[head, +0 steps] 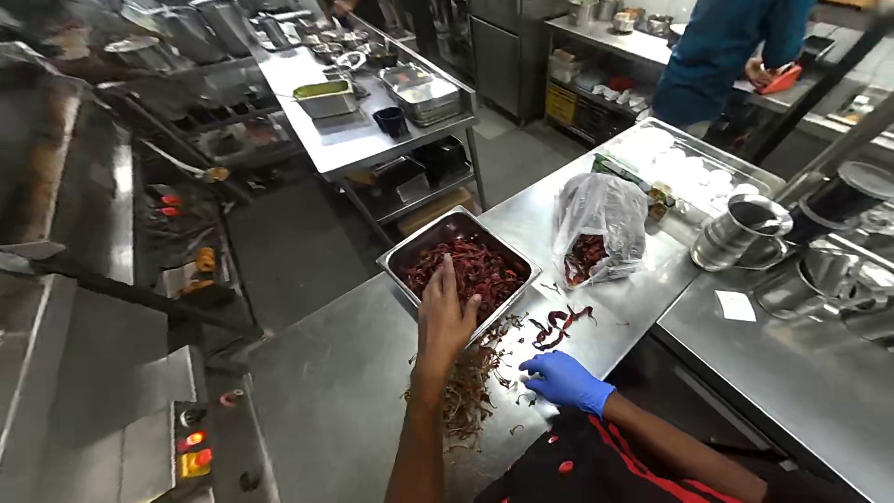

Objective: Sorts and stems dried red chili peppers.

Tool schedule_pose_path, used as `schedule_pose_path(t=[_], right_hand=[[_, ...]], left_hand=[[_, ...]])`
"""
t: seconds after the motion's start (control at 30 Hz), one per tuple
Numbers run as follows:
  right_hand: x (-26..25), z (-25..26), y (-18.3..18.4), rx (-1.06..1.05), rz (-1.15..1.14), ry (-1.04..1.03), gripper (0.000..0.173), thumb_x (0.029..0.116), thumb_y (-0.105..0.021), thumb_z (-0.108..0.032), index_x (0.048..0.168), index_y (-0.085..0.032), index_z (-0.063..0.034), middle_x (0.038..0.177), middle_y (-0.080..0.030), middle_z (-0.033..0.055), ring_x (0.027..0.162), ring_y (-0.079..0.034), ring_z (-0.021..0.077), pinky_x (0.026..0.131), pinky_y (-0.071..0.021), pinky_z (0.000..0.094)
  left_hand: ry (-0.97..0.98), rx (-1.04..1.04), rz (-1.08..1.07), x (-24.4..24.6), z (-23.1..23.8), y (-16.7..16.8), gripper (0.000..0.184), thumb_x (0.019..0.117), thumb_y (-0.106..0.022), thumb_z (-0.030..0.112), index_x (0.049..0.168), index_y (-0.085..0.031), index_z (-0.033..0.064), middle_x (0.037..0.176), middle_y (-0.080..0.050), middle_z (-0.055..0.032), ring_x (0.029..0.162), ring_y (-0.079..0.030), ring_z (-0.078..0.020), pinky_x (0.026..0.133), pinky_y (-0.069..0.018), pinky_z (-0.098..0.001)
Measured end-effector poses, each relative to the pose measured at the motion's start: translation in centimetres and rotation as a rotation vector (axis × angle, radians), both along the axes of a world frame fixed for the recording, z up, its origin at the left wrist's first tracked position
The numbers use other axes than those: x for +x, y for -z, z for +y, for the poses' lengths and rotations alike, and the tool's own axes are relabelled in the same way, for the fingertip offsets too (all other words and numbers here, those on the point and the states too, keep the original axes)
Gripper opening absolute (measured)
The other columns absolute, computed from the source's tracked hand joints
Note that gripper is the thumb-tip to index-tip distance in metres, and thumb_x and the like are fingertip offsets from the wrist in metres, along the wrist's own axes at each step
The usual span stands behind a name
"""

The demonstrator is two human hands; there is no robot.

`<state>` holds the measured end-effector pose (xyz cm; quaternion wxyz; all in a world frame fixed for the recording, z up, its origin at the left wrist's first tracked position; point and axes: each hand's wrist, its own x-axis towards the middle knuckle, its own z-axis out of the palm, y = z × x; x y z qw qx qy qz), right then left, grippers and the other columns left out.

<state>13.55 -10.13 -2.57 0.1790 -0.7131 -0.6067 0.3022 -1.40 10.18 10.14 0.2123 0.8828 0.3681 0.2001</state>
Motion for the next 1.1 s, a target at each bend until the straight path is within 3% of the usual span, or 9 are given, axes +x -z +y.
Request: schedule_pose_path(t=[0.07,0.2,0.33,0.53,0.73,0.83,0.9,1.0,1.1], right_hand=[[0.6,-1.0,0.2,0.065,0.004,0.157,0.031,0.1014,-0.055,-0.041,0.12,-0.073,-0.0237,0.105,-0.074,-0.0023,0.095,-0.069,0.0166,0.089,-0.0554,0.0472],[4.0,-2.0,-0.7,0.193,-0.132,0.441,0.02,0.0983,-0.062,-0.027,0.107,-0.077,-0.019,0.099,-0.074,0.0014,0.093,-0.07,0.0202,0.085,-0.0564,0.0491],[6.9,-1.1,-0.2,0.232,-0.226,0.464,0.015,0.0977,-0.065,-0.022,0.102,-0.077,-0.0144,0.096,-0.073,0.0075,0.091,-0.07,0.027,0.08,-0.0558,0.0537],[7.5,3.3,0.9,-0.019,-0.378,0.429,0.017,0.092,-0.066,-0.026,0.094,-0.074,-0.0117,0.095,-0.07,0.012,0.094,-0.068,0.0323,0.083,-0.0542,0.0554],[8.2,2.4,-1.0,0.221,0.191,0.635,0.017,0.097,-0.063,-0.027,0.094,-0.074,-0.0147,0.086,-0.069,0.0025,0.082,-0.067,0.0181,0.075,-0.0554,0.0475],[6.8,0.8,-5.2,0.283,0.468,0.586,0.016,0.1001,-0.063,-0.026,0.099,-0.074,-0.0137,0.088,-0.07,0.0013,0.081,-0.065,0.014,0.074,-0.055,0.0378],[5.8,-0.1,-7.8,0.261,0.523,0.493,0.016,0.1014,-0.063,-0.027,0.102,-0.074,-0.0152,0.091,-0.07,0.001,0.083,-0.065,0.0143,0.074,-0.0546,0.0367],[5.0,-1.0,-7.8,0.345,0.389,0.334,0.013,0.1002,-0.063,-0.026,0.099,-0.073,-0.0175,0.09,-0.069,-0.0021,0.078,-0.064,0.0122,0.068,-0.0548,0.034],[4.5,-0.4,-7.4,0.489,0.194,0.196,0.01,0.0973,-0.062,-0.019,0.093,-0.07,-0.0154,0.089,-0.064,-0.0034,0.078,-0.062,0.0088,0.069,-0.0556,0.0305]], left_hand=[[-0.038,0.067,-0.002,-0.3,-0.7,1.9,0.074,0.1009,-0.061,0.04,0.164,-0.026,0.0216,0.167,-0.027,-0.0142,0.147,-0.037,-0.0407,0.111,-0.0392,-0.0659],[-0.025,-0.05,-0.156,0.3,-4.2,5.3,0.049,0.1033,-0.058,0.036,0.148,-0.053,0.0175,0.152,-0.05,-0.0078,0.135,-0.054,-0.028,0.108,-0.0486,-0.0548],[0.089,-0.202,-0.178,1.2,-8.5,8.8,0.043,0.1027,-0.059,0.03,0.144,-0.057,0.0178,0.139,-0.062,-0.0049,0.123,-0.062,-0.0212,0.102,-0.054,-0.049],[0.219,-0.213,-0.099,1.7,-10.5,10.8,0.037,0.1032,-0.056,0.035,0.138,-0.063,0.0237,0.132,-0.065,0.0027,0.12,-0.063,-0.0145,0.103,-0.0533,-0.0448],[0.187,-0.494,-0.296,1.9,-10.0,10.5,0.028,0.1043,-0.057,0.032,0.126,-0.07,0.0221,0.113,-0.072,0.0051,0.101,-0.07,-0.0102,0.09,-0.0609,-0.0375],[0.179,-0.989,-0.563,2.6,-9.8,9.8,0.03,0.1069,-0.054,0.028,0.127,-0.071,0.0128,0.112,-0.074,-0.0097,0.095,-0.072,-0.0252,0.086,-0.0599,-0.0434],[0.149,-1.197,-0.666,3.1,-9.7,9.4,0.035,0.1067,-0.054,0.034,0.126,-0.071,0.0111,0.112,-0.071,-0.0116,0.087,-0.066,-0.0226,0.081,-0.0561,-0.0391],[0.045,-1.261,-0.753,4.0,-9.8,8.6,0.03,0.1027,-0.062,0.034,0.109,-0.075,0.0079,0.094,-0.069,-0.0095,0.07,-0.06,-0.0155,0.068,-0.0536,-0.032],[-0.004,-1.235,-0.785,4.3,-10.0,7.8,0.024,0.0989,-0.069,0.031,0.105,-0.075,0.0086,0.089,-0.068,-0.0084,0.067,-0.059,-0.0138,0.062,-0.0524,-0.0292]])
